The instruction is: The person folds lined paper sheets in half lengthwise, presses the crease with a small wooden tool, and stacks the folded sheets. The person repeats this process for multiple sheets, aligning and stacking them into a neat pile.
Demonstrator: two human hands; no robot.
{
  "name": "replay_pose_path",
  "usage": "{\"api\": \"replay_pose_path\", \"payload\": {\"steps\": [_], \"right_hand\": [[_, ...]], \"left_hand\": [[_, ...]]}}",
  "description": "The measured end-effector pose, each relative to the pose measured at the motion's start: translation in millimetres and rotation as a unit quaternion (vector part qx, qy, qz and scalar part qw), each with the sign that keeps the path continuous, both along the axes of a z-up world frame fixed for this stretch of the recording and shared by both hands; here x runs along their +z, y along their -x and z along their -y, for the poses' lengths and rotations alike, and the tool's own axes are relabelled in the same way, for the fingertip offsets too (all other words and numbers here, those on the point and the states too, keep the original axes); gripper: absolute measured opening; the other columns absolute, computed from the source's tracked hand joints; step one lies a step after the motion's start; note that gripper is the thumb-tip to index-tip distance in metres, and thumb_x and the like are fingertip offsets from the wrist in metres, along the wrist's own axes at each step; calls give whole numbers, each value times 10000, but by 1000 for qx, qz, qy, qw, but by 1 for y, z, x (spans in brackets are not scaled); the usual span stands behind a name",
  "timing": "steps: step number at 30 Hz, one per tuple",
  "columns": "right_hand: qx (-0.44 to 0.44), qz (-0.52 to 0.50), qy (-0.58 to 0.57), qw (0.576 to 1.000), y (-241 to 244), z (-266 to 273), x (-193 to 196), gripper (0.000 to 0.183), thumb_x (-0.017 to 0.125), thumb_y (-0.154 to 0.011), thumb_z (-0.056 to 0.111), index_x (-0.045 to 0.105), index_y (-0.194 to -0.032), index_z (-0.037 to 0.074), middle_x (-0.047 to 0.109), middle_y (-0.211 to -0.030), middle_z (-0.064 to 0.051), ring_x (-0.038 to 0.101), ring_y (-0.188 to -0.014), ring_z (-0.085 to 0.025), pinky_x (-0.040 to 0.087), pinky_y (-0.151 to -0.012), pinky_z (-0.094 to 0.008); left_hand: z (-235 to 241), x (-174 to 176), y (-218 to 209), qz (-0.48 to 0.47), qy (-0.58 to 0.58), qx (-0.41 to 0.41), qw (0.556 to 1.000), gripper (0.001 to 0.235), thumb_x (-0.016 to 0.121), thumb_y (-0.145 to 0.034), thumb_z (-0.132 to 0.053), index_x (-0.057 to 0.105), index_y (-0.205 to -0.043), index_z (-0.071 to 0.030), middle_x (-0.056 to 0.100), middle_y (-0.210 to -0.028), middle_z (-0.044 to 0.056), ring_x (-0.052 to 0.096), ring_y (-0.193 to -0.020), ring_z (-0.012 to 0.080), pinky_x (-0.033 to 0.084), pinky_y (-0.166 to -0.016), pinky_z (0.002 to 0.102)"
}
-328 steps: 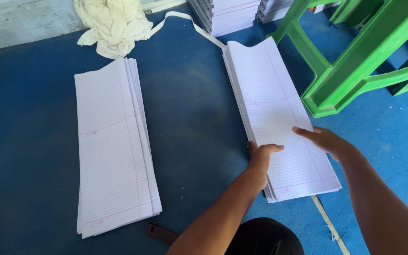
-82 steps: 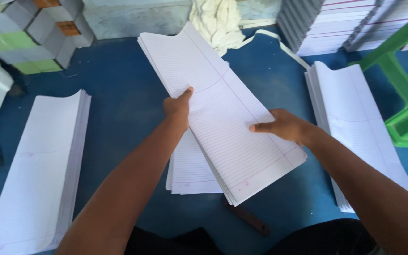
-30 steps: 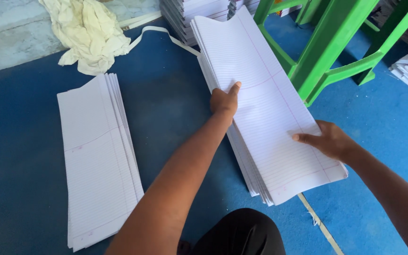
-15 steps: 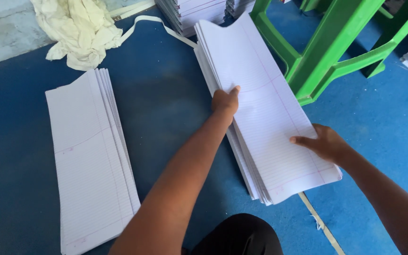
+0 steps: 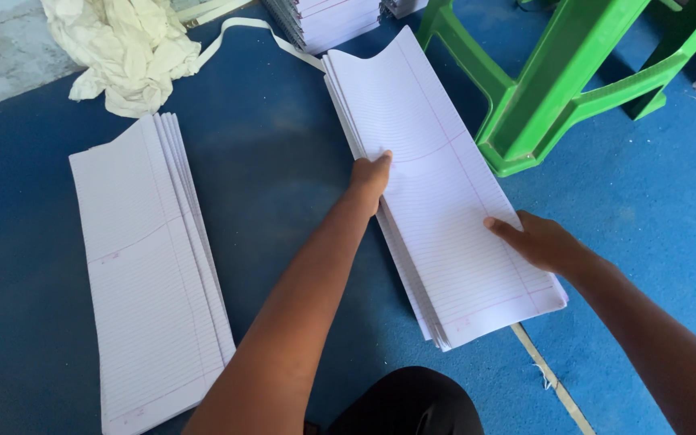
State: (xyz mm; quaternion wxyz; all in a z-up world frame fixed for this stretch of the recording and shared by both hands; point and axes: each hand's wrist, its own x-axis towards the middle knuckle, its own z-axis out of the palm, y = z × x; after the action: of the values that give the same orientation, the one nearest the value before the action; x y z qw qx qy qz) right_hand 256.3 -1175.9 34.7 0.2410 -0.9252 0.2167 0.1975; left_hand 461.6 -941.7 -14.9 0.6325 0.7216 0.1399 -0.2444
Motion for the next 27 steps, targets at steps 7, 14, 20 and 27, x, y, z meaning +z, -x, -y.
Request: {"api": "replay_pose_path", "payload": {"steps": [7, 14, 20, 27], "right_hand": [[-45, 15, 2, 999, 0, -5, -6, 951, 502, -876, 729, 520, -1410, -57, 682, -1202, -346, 704, -1100, -454, 544, -964, -569], [-190, 38, -164, 967, 41, -6, 5, 908, 528, -860, 651, 500, -1452, -36, 670, -1225, -348, 708, -1068, -498, 544, -963, -609], [-270, 122, -218, 930, 92, -19, -8, 863, 670, -856, 523, 512, -1444, -89, 676, -1255, -359, 620, -1223, -433, 388, -1118, -539], [-448, 182, -447, 753, 125, -61, -11, 893, 611, -929, 414, 231, -1537, -118, 428, -1508, -290, 378, -1474, -379, 274, -1205, -494]], "left_hand": [[-2, 24, 46, 101, -197, -39, 974, 766, 760, -827, -434, 506, -1356, 57, 419, -1426, 251, 517, -1265, 406, 540, -989, 485], [-19, 40, 123, -23, -64, -24, 997, 796, 759, -825, -471, 509, -1335, 86, 545, -1385, 266, 604, -1252, 366, 548, -991, 463], [-17, 35, 151, -59, 44, -30, 997, 813, 718, -872, -387, 365, -1418, 102, 551, -1376, 286, 590, -1267, 364, 493, -1043, 472], [-16, 40, 164, -97, 73, -6, 993, 871, 667, -893, -418, 225, -1506, 15, 447, -1480, 241, 504, -1343, 352, 433, -1099, 504]]}}
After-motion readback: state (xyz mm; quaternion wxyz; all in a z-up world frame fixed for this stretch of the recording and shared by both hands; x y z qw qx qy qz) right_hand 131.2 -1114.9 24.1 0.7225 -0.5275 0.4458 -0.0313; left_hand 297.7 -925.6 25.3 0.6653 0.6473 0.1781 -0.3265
